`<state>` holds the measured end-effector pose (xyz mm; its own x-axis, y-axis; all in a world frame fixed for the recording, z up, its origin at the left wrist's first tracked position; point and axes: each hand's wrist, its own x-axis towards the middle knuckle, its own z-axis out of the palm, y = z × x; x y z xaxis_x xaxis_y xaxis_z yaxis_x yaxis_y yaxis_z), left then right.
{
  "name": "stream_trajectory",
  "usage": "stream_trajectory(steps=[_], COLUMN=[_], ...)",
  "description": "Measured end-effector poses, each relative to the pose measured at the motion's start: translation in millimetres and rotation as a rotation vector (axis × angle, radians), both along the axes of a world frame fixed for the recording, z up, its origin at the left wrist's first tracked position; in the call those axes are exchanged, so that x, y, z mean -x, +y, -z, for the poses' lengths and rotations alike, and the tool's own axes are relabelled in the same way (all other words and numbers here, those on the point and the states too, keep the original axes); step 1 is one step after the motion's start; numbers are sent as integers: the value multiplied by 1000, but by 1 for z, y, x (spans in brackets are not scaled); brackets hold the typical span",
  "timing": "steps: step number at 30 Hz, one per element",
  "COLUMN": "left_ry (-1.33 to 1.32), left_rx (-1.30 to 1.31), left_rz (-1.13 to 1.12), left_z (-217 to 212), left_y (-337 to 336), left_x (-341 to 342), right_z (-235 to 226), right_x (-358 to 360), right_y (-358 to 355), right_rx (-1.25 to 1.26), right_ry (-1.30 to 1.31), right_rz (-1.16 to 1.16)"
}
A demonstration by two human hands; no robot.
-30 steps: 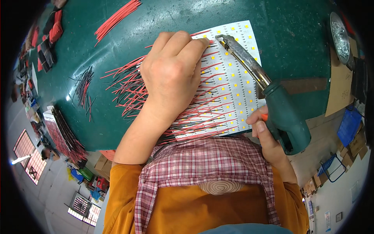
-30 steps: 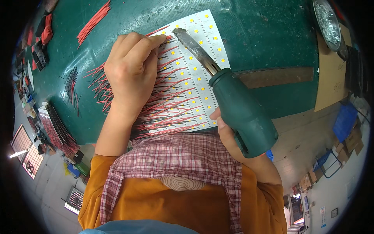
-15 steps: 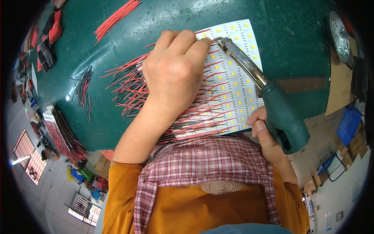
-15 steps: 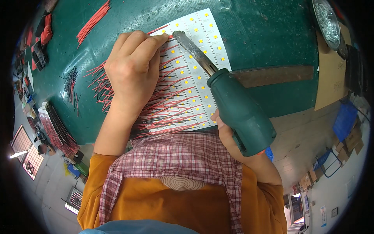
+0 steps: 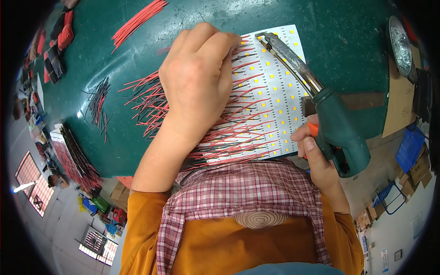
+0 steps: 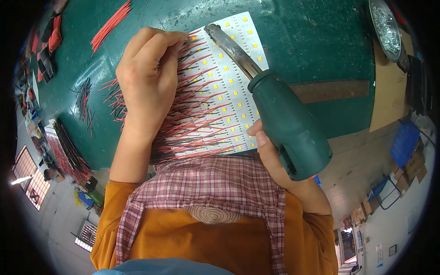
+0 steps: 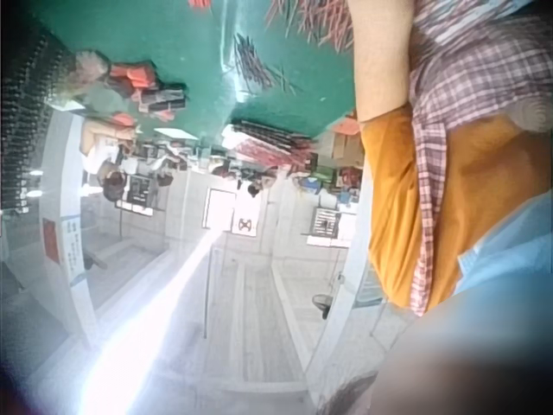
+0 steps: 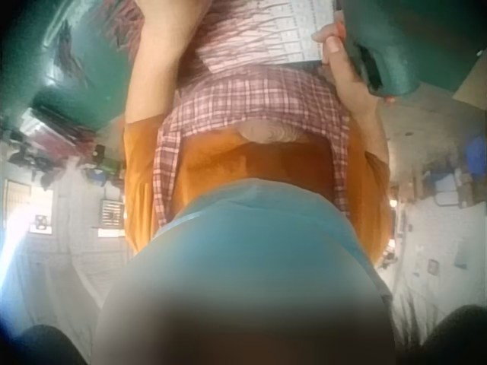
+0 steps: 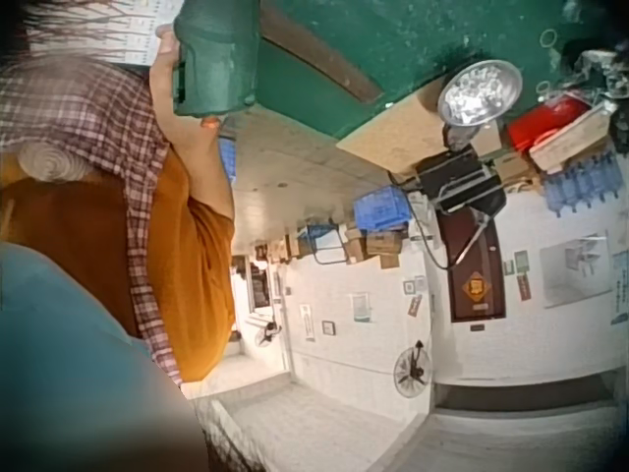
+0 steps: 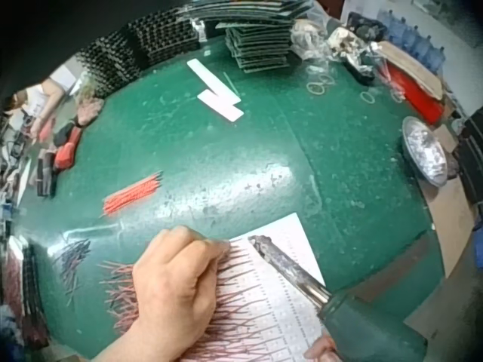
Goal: Soldering red and black wires onto contact points on an LED circuit board array.
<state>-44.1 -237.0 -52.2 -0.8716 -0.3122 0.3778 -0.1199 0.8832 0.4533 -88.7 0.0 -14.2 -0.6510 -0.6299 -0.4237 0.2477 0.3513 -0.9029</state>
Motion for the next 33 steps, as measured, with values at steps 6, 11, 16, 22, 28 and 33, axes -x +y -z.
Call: stream_trajectory(steps=[6,11,16,22,28,33], left_ry=[-22,-29,-8,-30,-53,-35], left_rx=[96,165,176,197,245,252], left_rz=[-16,-21,-14,-4,-5,-22], left_z=[2,1,-2,0,1,2], left_y=[2,4,6,6,4,1], left_x=[1,3,4,5,4,7], right_z=[1,1,1,5,2,-2], right_x=[-1,-2,-2,0,-4,-3], right_y=[-1,-1,1,3,0,1], right_rx=[6,10,-8,-8,82,35], right_ry=[-30,-5,-45,85,-12,-36], right_rz=[6,-25,-20,-136,40,93])
